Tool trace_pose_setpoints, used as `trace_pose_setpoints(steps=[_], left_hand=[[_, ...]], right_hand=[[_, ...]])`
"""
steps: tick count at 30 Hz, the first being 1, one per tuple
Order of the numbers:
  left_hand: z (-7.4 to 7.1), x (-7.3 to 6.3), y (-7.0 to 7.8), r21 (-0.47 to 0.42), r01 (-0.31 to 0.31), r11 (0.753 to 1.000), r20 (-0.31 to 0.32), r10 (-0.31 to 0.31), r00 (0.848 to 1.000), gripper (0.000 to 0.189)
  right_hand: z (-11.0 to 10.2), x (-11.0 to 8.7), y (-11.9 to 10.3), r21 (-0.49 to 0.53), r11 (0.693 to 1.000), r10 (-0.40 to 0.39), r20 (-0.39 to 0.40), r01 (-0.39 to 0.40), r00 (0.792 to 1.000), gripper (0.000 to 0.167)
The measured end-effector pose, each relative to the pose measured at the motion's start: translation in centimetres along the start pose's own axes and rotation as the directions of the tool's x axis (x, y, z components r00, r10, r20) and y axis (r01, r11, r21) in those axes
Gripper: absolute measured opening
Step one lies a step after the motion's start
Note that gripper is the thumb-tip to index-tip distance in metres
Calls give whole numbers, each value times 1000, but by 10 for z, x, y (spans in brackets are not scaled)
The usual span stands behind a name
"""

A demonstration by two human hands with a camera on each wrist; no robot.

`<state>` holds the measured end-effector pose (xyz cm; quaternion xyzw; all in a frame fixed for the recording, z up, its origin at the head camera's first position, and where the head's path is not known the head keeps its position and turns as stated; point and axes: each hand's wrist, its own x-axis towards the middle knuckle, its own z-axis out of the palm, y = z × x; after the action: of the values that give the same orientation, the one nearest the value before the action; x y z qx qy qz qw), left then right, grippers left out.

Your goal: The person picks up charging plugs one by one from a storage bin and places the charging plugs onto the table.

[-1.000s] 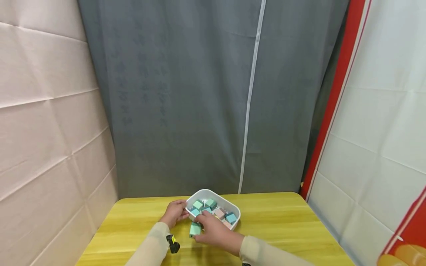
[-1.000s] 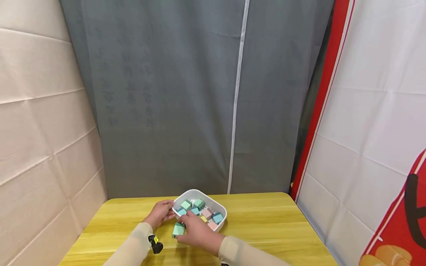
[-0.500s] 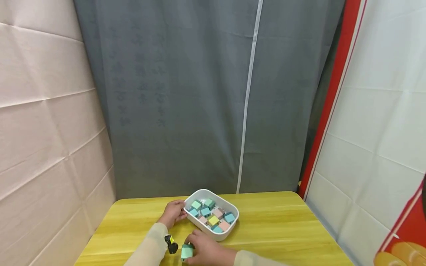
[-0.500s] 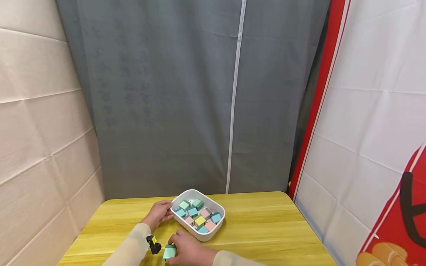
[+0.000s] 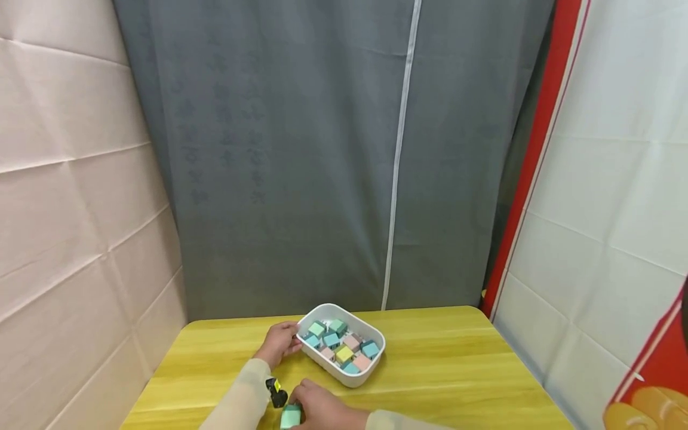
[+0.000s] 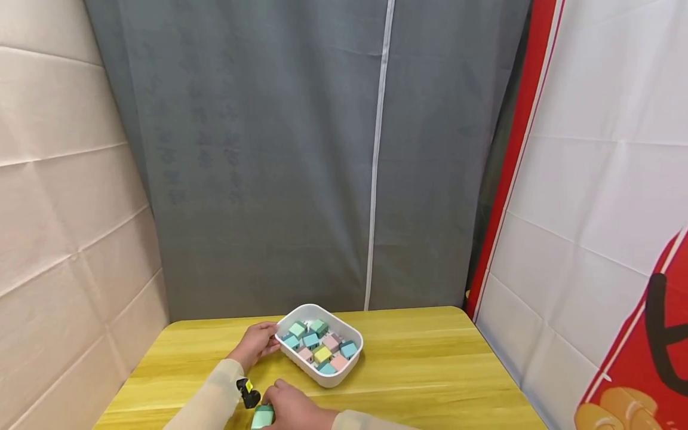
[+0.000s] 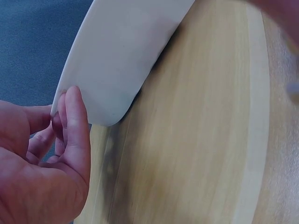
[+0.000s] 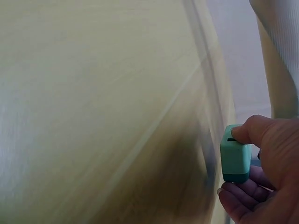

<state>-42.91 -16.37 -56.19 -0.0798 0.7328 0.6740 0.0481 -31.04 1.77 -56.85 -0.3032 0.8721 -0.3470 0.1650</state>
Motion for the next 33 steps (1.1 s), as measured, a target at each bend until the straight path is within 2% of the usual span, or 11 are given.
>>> trace_pose_setpoints(steps=[8,11,15,18,24,29,33], left_hand=[[-3,-4,3,2,-8,1000,7,8,1000,42],[-2,-3,2,5,-7,1000,10,7,1000,42],[-2,-2,2,-1,-2,1000,13,2,1000,43],[-2,-2,2,-2,-1,1000,12,1,1000,43],[-2,-4,4,2,-6,1000,22,6,1000,45],[-3,-3,3,7,-2,1000,21,2,1000,45],[-3,-2,2,4,-2,1000,20,2,1000,44]], right_hand=[[6,5,-7,23,1000,2,17,-2,1000,29],[7,8,-5,-28,1000,-11,22,12,1000,32],[8,11,-4,-22,1000,14,22,-13,1000,34],[9,12,-7,25,999,35,10,-35,999,32],[15,16,-6,25,998,56,-1,-56,998,29],[16,18,-6,-22,999,29,-7,-30,1000,31],[16,19,-5,-9,999,36,-1,-36,999,31]])
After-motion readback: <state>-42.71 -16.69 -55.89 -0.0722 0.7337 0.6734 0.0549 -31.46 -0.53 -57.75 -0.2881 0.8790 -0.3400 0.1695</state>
